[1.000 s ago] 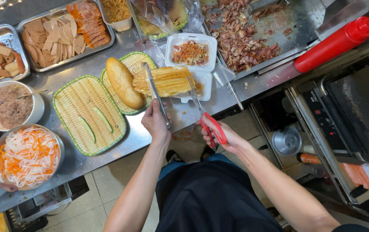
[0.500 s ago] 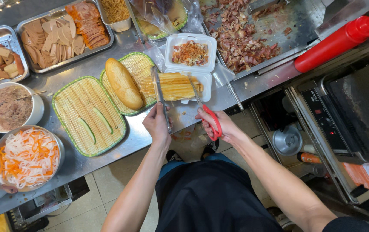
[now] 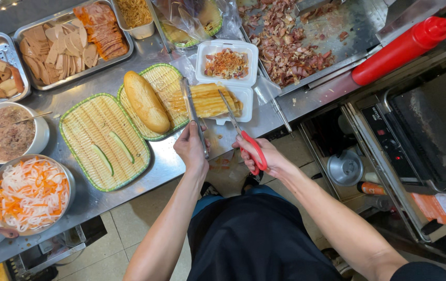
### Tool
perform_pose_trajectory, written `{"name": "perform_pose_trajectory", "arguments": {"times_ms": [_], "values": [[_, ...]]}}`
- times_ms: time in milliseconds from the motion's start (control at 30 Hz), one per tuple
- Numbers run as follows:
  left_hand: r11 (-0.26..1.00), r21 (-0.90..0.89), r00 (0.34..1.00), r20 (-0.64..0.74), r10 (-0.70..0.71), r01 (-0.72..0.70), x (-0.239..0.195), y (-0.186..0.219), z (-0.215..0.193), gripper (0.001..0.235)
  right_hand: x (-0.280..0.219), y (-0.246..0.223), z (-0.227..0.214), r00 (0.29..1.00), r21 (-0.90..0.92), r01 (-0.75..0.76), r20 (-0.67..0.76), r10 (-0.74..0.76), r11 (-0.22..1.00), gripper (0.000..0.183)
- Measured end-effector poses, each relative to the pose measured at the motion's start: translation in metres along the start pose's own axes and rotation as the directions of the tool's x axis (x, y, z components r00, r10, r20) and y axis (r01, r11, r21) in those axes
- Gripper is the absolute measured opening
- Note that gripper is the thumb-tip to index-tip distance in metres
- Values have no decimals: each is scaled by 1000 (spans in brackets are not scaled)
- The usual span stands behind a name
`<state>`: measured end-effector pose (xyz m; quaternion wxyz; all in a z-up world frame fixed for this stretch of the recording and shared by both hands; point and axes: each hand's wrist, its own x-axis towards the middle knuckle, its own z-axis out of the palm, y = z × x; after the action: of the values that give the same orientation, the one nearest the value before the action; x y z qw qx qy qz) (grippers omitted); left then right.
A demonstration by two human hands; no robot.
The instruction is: The person assembles a takeout meal in a styrofoam container. They add sliced cucumber, shredded vegetables, sliced meat, and fried onions, then cut a grilled flatbread into pieces and add it to the container. Finally, they drizzle sauce over the food and close the container.
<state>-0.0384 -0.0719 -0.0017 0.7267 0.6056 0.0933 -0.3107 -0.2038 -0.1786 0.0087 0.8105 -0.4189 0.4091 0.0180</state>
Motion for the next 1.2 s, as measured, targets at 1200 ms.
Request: {"name": "perform_pose_trajectory", "arguments": {"times_ms": [1200], "values": [[1000, 27, 999, 31, 14, -14, 4, -15, 6, 29, 21, -11, 16, 999, 48, -20, 40, 18, 999, 61]]}}
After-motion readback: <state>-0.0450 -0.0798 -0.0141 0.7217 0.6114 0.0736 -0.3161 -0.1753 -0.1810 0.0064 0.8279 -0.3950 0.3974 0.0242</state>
